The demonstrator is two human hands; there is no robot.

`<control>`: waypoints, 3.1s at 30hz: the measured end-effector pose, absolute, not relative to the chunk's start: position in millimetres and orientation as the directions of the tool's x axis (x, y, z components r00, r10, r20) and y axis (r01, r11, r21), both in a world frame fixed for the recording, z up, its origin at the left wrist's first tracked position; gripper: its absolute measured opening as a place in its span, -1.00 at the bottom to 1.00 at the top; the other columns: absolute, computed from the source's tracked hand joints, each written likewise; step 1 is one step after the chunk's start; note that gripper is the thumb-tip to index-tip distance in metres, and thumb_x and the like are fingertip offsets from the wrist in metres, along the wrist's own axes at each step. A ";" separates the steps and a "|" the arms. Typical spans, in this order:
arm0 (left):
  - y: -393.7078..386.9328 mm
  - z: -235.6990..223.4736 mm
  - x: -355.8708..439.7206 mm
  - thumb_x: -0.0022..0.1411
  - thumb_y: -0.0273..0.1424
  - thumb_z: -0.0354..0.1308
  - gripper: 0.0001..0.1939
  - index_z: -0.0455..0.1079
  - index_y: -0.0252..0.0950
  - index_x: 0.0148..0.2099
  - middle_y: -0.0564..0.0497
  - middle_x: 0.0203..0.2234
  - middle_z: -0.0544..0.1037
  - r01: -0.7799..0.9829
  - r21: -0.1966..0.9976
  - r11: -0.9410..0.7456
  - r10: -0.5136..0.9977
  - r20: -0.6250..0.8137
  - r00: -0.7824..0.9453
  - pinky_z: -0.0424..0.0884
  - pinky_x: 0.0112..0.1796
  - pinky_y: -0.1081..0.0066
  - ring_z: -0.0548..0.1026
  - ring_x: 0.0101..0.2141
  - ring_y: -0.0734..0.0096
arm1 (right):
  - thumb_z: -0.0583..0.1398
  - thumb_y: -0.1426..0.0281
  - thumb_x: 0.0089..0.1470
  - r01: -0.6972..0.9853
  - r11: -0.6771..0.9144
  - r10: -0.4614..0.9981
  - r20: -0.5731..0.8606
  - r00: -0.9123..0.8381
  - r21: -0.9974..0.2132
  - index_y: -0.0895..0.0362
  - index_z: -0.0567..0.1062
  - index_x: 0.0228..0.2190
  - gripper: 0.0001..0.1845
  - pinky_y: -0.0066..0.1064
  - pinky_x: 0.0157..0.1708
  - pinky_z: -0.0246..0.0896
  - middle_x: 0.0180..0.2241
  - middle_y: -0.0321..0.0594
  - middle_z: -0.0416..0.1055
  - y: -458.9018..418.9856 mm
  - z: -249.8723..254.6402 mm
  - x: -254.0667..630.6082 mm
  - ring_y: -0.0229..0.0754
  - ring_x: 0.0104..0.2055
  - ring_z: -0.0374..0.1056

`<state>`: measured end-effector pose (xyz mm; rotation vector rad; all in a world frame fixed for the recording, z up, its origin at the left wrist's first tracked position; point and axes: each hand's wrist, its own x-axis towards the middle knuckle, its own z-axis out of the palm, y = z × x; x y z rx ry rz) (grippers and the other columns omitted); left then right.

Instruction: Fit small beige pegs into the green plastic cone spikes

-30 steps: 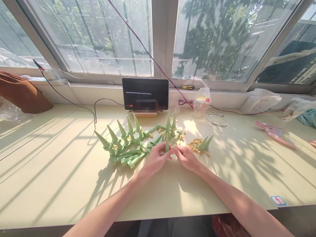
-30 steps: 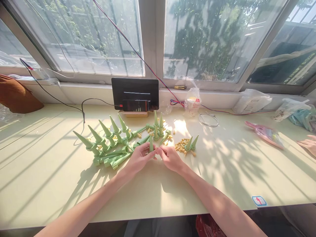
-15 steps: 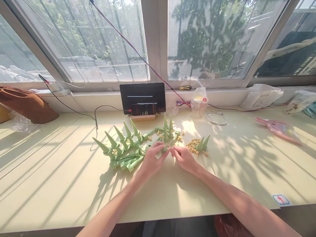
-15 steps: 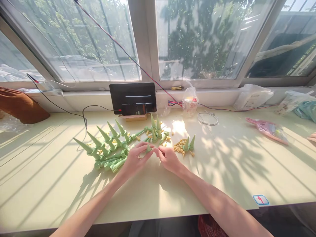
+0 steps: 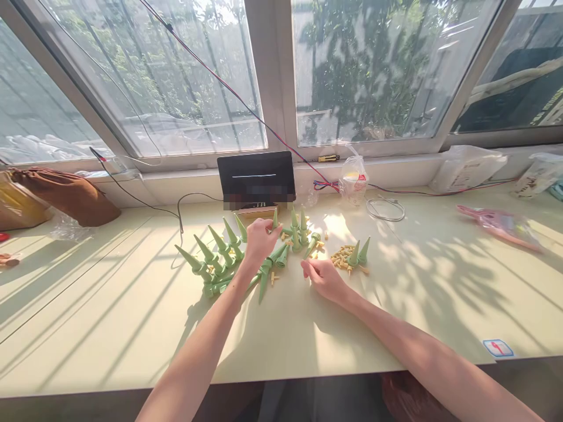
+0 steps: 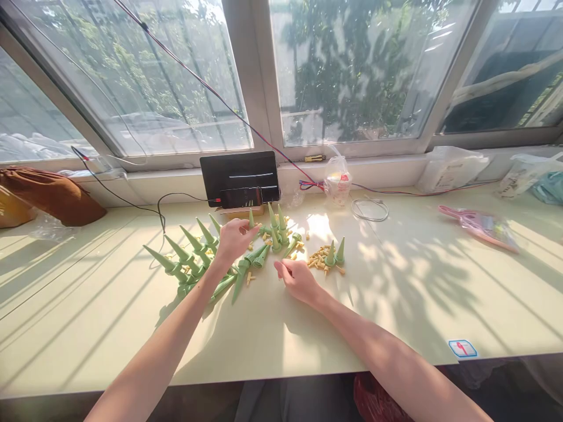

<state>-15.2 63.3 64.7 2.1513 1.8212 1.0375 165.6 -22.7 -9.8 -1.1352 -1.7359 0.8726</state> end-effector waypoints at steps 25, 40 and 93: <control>91.7 27.4 -11.2 0.16 -0.36 0.21 -0.79 0.34 -0.29 -0.48 -0.03 -0.56 0.47 0.889 0.458 -0.011 0.986 0.151 -0.065 0.31 -0.44 0.45 0.50 -0.38 0.29 | -0.01 0.20 0.28 0.356 0.363 0.926 0.290 -0.241 -0.861 0.13 0.30 -0.63 -0.51 -0.45 -0.52 -0.05 -0.68 -0.38 0.11 -22.9 -7.5 166.7 -0.33 -0.61 0.03; 51.2 58.6 -12.5 0.21 -0.39 0.13 -0.88 0.41 -0.29 -0.38 -0.06 -0.39 0.55 0.924 0.338 -0.181 0.954 0.288 0.082 0.31 -0.30 0.38 0.49 -0.31 0.26 | -0.01 0.17 0.28 0.365 0.360 0.927 0.287 -0.240 -0.859 0.12 0.30 -0.63 -0.50 -0.44 -0.53 -0.07 -0.69 -0.39 0.06 -22.2 -8.8 166.9 -0.33 -0.61 0.01; 9.5 36.9 -27.7 -0.03 -0.50 0.12 -0.73 0.06 -0.24 -0.58 0.00 -0.58 0.35 0.916 0.207 -0.343 0.938 0.115 0.326 0.13 -0.42 0.35 0.42 -0.43 0.26 | 0.07 0.21 0.21 0.412 0.288 0.958 0.266 -0.109 -0.865 0.11 0.29 -0.53 -0.66 -0.42 -0.54 -0.03 -0.58 -0.36 0.22 -22.4 -3.9 168.3 -0.32 -0.59 0.06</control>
